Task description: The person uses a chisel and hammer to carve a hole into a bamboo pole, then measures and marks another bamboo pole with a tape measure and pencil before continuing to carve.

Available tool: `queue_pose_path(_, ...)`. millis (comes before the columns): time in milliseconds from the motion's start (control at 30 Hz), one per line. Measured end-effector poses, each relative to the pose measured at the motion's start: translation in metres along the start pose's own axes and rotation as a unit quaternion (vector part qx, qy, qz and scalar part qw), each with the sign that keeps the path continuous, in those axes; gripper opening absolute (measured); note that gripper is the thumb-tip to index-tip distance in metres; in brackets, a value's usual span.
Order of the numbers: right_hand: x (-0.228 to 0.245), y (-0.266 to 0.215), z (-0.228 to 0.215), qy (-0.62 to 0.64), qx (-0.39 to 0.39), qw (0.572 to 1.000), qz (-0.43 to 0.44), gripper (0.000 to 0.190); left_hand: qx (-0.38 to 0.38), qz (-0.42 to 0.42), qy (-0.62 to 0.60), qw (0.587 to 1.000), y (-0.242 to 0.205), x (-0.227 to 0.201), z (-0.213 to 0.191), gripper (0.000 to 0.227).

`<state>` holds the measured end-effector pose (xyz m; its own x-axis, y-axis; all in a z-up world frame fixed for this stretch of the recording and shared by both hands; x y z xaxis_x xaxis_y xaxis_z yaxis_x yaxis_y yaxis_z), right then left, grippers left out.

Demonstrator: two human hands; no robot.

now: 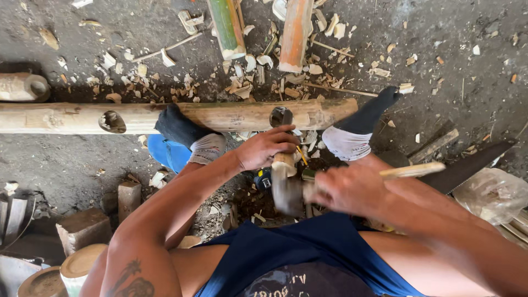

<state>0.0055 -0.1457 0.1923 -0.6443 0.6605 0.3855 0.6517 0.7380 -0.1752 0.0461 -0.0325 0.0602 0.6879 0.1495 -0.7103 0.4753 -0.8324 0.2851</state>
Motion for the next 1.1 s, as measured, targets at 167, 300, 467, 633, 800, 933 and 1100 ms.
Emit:
queue_pose_path(167,0.001,0.009,-0.017,0.029,-0.044,0.999,0.006,0.042,-0.013,-0.019,-0.051,0.998,0.000,0.004,-0.006,0.050)
queue_pose_path(300,0.013,0.013,-0.029,0.028,-0.089,0.993,-0.075,0.043,-0.006,-0.036,-0.044,0.998,0.006,0.010,0.000,0.060)
queue_pose_path(467,-0.010,0.020,-0.026,0.007,-0.061,0.998,-0.018,0.044,-0.033,-0.012,0.015,0.999,0.020,0.007,-0.007,0.067)
queue_pose_path(633,-0.022,0.012,-0.010,0.019,-0.021,1.000,0.011,0.047,0.014,-0.061,0.007,0.998,0.019,0.012,0.009,0.073)
queue_pose_path(800,-0.019,0.008,-0.018,0.075,-0.082,0.992,-0.059,0.041,0.007,-0.061,0.024,0.998,0.020,0.019,0.012,0.069)
queue_pose_path(933,-0.045,0.005,0.028,0.033,0.074,0.995,0.055,0.041,0.010,-0.059,0.003,0.998,0.015,0.033,0.023,0.065)
queue_pose_path(1100,-0.076,-0.003,0.026,-0.018,-0.011,0.992,0.122,0.045,0.051,-0.003,0.070,0.996,0.036,0.023,0.036,0.064)
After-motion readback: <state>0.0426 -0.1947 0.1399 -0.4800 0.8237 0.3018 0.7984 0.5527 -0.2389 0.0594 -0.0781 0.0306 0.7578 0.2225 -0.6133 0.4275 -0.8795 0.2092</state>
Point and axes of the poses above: each hand's wrist, its own y-axis towards the middle knuckle, its own z-axis out of the palm, x = y × z, the point moved 9 cm from there along y, towards the middle knuckle, and after that the axes turned 2 degrees about z, right-handed, at the moved point
